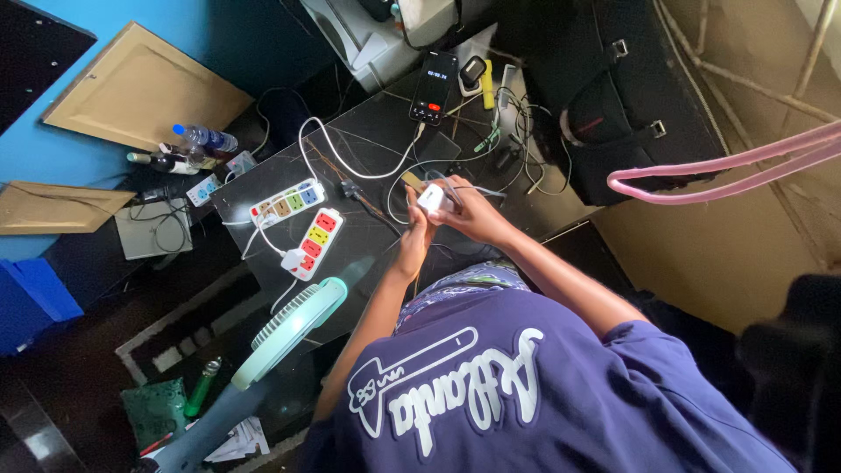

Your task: The person organizes a cluttered desk by unplugging a small fan, coiling its power cord, and arranging multiple power strips and charging cables. They connect a smartphone to a charger and place it on the desk, then continue sorting and plugging in various adapters and cables into the power strips.

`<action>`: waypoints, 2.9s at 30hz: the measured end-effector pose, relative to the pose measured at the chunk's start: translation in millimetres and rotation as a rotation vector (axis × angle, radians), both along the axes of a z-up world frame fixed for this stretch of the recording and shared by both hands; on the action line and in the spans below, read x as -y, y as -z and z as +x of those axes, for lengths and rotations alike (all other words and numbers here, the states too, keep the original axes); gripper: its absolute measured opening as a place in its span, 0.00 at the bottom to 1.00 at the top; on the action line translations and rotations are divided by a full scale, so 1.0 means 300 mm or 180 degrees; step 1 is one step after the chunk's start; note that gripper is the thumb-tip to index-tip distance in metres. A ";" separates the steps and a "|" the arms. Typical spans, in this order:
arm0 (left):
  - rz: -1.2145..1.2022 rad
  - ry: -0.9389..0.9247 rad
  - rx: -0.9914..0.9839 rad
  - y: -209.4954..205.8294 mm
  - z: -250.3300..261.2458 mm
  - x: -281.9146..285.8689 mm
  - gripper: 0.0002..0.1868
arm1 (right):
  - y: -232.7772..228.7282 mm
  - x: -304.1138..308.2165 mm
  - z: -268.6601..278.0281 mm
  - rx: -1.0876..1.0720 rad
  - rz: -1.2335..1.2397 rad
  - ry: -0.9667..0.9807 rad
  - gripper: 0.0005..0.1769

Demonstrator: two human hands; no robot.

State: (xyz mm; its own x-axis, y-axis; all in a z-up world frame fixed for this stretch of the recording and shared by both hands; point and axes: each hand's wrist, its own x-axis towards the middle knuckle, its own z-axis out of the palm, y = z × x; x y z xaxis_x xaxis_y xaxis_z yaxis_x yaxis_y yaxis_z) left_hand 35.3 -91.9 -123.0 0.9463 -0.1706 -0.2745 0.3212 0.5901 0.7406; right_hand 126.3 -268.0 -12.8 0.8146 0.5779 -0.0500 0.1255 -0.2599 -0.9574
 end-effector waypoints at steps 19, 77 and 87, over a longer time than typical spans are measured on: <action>0.3002 0.0025 -0.0539 0.266 0.030 -0.149 0.44 | 0.452 0.460 0.173 0.0217 -0.1696 0.1207 0.26; 0.6660 0.1086 -0.0319 0.331 0.347 -0.011 0.60 | 0.708 0.639 0.069 -0.2426 0.0646 0.1956 0.14; 0.6496 0.1030 -0.0586 0.352 0.192 -0.110 0.59 | 0.713 0.438 0.027 -0.1747 -0.0289 0.0930 0.14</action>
